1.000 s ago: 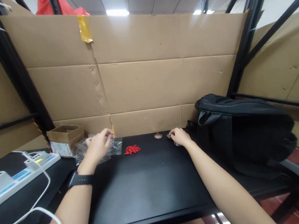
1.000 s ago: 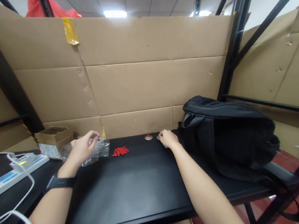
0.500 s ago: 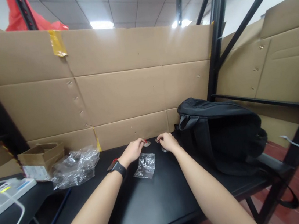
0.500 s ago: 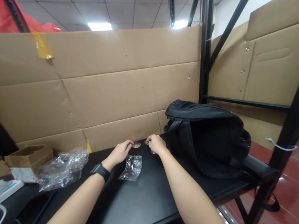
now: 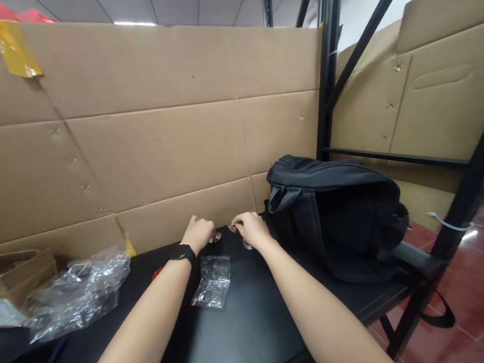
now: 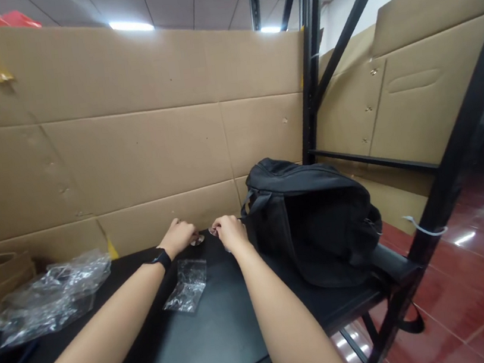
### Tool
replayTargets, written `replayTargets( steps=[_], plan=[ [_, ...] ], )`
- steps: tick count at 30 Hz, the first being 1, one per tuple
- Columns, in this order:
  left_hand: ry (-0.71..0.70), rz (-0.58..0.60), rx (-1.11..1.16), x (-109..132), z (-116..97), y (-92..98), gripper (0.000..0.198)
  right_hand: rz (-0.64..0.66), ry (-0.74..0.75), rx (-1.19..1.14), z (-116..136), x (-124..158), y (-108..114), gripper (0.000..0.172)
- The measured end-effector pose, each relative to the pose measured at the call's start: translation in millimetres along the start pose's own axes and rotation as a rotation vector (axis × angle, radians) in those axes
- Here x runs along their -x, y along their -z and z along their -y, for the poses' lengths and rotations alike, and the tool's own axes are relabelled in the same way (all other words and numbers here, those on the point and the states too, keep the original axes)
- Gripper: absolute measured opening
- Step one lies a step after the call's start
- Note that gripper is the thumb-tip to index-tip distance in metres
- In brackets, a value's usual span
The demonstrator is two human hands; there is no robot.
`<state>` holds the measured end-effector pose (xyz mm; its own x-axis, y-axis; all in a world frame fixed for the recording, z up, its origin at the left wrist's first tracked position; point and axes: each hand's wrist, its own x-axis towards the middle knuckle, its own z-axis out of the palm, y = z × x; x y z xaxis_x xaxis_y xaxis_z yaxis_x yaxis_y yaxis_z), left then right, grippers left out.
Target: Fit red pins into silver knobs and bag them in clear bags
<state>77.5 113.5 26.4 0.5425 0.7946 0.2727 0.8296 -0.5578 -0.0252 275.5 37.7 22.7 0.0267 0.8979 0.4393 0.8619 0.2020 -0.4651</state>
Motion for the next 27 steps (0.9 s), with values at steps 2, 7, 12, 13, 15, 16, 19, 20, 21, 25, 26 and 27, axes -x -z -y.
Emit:
replayTargets(
  steps=[2,7,12,13,15,16,19,20,21,25,26,27],
  plan=[
    [0.001,-0.035,0.000,11.2,-3.6,7.1,0.021,-0.033,0.052,-0.028,6.6,1.9,1.5,0.021],
    [0.010,-0.257,0.077,53.4,-17.3,32.3,0.024,-0.082,0.213,-0.089,29.3,10.0,2.8,0.025],
    [0.235,-0.428,0.231,91.9,-11.9,41.2,0.020,-0.017,0.144,-0.130,41.7,15.2,-3.8,0.020],
    [0.289,-0.439,0.286,97.5,-9.2,39.7,0.021,-0.026,0.141,-0.194,43.7,15.6,-5.8,0.019],
    [0.365,-0.460,0.427,106.3,-5.0,34.0,0.023,-0.048,0.165,-0.367,49.6,16.9,-9.2,0.017],
    [0.382,-0.476,0.508,109.3,-3.9,30.4,0.025,-0.060,0.185,-0.460,53.9,18.1,-10.4,0.017],
    [0.377,-0.525,0.746,113.3,-5.4,20.7,0.027,-0.103,0.222,-0.662,70.5,24.7,-12.1,0.016],
    [0.369,-0.534,0.808,113.2,-6.9,18.7,0.027,-0.114,0.231,-0.697,76.4,27.7,-12.3,0.016],
    [0.360,-0.544,0.855,112.9,-8.6,17.6,0.028,-0.124,0.242,-0.722,81.7,30.7,-12.5,0.016],
    [0.330,-0.591,0.918,111.3,-12.6,19.5,0.030,-0.179,0.295,-0.779,92.5,38.2,-15.7,0.016],
    [0.324,-0.594,0.919,111.4,-12.5,20.5,0.031,-0.179,0.297,-0.800,92.4,38.3,-17.1,0.016],
    [0.320,-0.591,0.921,111.7,-12.1,21.3,0.031,-0.164,0.289,-0.826,91.3,37.8,-18.6,0.017]
  ],
)
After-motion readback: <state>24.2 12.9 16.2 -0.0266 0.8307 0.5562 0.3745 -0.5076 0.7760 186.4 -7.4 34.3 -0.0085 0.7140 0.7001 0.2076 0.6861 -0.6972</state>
